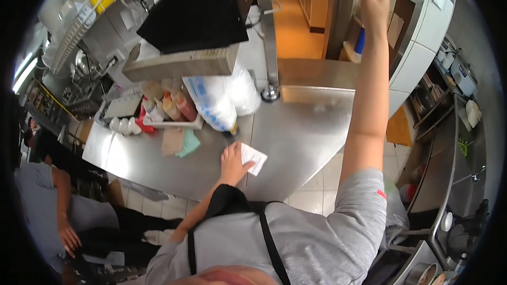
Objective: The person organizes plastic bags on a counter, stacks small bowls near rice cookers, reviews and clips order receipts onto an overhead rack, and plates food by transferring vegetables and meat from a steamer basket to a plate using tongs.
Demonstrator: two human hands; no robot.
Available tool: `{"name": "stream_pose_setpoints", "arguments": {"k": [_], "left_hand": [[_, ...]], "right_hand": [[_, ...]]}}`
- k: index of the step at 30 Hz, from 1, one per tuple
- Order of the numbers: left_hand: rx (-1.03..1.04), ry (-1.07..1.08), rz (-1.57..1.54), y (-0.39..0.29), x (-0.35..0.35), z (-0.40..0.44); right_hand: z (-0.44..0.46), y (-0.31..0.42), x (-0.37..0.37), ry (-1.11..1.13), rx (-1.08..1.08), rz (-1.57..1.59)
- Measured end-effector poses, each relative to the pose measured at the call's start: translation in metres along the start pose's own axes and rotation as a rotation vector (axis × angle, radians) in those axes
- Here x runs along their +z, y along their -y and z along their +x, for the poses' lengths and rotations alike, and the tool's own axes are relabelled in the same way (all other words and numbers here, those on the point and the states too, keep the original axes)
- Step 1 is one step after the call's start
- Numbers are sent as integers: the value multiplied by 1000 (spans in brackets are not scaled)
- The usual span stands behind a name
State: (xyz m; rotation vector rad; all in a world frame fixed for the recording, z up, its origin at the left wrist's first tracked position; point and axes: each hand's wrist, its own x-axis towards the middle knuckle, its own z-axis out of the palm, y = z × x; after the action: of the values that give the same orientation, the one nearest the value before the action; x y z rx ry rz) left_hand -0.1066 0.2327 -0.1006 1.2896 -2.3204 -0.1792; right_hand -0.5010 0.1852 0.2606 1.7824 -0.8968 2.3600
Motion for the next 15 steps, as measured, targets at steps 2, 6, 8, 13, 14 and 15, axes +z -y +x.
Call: {"name": "stream_pose_setpoints", "arguments": {"k": [2, 6, 8, 13, 14, 15], "left_hand": [[-92, -12, 54, 12, 8, -4], [-165, 97, 115, 18, -2, -7], [-162, 159, 132, 23, -5, -7], [-196, 231, 94, 33, -10, -11], [-203, 226, 94, 37, -7, -13], [-187, 223, 91, 39, -4, -15]], "right_hand": [[55, -35, 7, -98, 52, 143], [118, -97, 31, -239, 193, 246], [152, -135, 26, -309, 273, 295], [191, -141, 34, -345, 275, 265], [197, -141, 35, -342, 250, 300], [202, -141, 36, -340, 226, 333]]}}
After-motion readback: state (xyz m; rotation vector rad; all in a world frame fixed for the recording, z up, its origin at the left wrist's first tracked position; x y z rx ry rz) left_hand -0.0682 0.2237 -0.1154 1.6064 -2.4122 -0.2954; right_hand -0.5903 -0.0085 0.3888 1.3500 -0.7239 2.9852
